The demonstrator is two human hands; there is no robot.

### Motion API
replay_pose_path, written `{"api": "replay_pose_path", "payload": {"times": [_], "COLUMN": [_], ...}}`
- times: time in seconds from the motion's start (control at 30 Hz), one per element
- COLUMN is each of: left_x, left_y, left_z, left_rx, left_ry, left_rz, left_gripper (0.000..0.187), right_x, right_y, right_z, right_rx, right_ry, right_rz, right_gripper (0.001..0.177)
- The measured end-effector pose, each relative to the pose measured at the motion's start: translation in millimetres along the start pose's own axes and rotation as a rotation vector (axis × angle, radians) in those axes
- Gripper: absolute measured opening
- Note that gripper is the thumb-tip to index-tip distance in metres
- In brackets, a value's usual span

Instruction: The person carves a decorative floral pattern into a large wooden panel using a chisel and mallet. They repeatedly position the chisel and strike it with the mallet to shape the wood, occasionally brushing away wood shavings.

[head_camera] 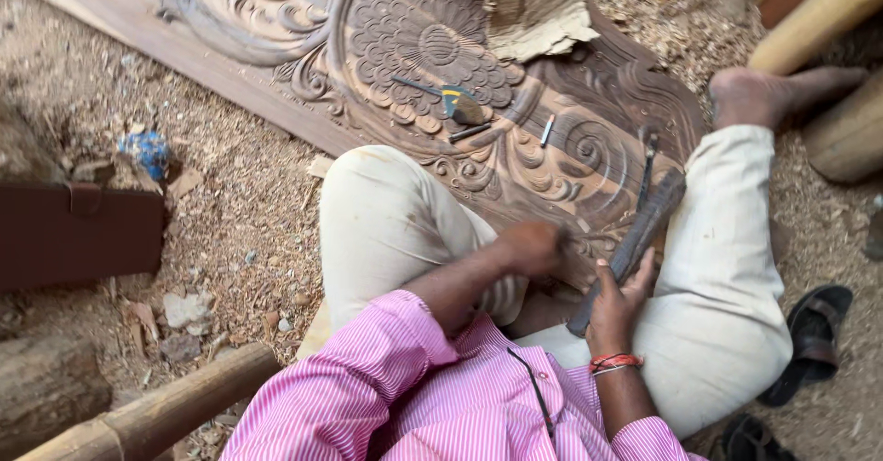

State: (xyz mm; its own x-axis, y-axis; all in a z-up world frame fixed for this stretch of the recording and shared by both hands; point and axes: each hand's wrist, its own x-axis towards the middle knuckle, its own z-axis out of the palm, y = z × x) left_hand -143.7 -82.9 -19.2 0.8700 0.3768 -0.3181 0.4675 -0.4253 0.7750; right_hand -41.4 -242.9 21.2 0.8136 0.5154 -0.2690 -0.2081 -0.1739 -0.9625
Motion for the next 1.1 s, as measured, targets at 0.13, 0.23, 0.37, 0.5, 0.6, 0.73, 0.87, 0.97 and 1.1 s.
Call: {"api": "replay_pose_path", "payload": {"times": [0.13, 0.23, 0.37, 0.5, 0.6, 0.73, 0.87, 0.97, 1.1], "left_x": [-4, -12, -13, -14, -18, -25, -30, -35, -36], "left_y": [24, 28, 28, 24, 30, 36, 40, 43, 41], "left_z": [-4, -35, -50, -49, -46, -46, -49, -49, -50], "left_rx": [0.123, 0.053, -0.189, -0.198, -0.179, -0.150, -0.095, -0.068, -0.114], "left_ry": [-0.023, 0.240, 0.454, 0.434, 0.408, 0.427, 0.394, 0.394, 0.448], "left_rz": [-0.089, -0.182, -0.208, -0.160, -0.133, -0.062, -0.073, -0.079, -0.085], "left_gripper": [0.037, 0.033, 0.032, 0.030, 0.033, 0.034, 0.032, 0.032, 0.031], "right_x": [5, 10, 30, 51, 53, 50, 50, 48, 45], "right_y": [20, 29, 60, 86, 86, 81, 84, 85, 78], "right_z": [-8, -11, -22, -24, -25, -27, -26, -27, -23], "right_rx": [-0.178, -0.065, -0.062, -0.067, -0.038, -0.026, -0.020, -0.115, -0.123], "right_ry": [-0.085, -0.100, -0.043, -0.051, -0.071, -0.124, -0.153, -0.155, -0.183], "right_rz": [-0.205, -0.135, -0.025, -0.033, -0.030, -0.021, 0.125, 0.131, 0.147], "right_gripper": [0.082, 0.087, 0.100, 0.093, 0.089, 0.072, 0.044, 0.036, 0.038]}}
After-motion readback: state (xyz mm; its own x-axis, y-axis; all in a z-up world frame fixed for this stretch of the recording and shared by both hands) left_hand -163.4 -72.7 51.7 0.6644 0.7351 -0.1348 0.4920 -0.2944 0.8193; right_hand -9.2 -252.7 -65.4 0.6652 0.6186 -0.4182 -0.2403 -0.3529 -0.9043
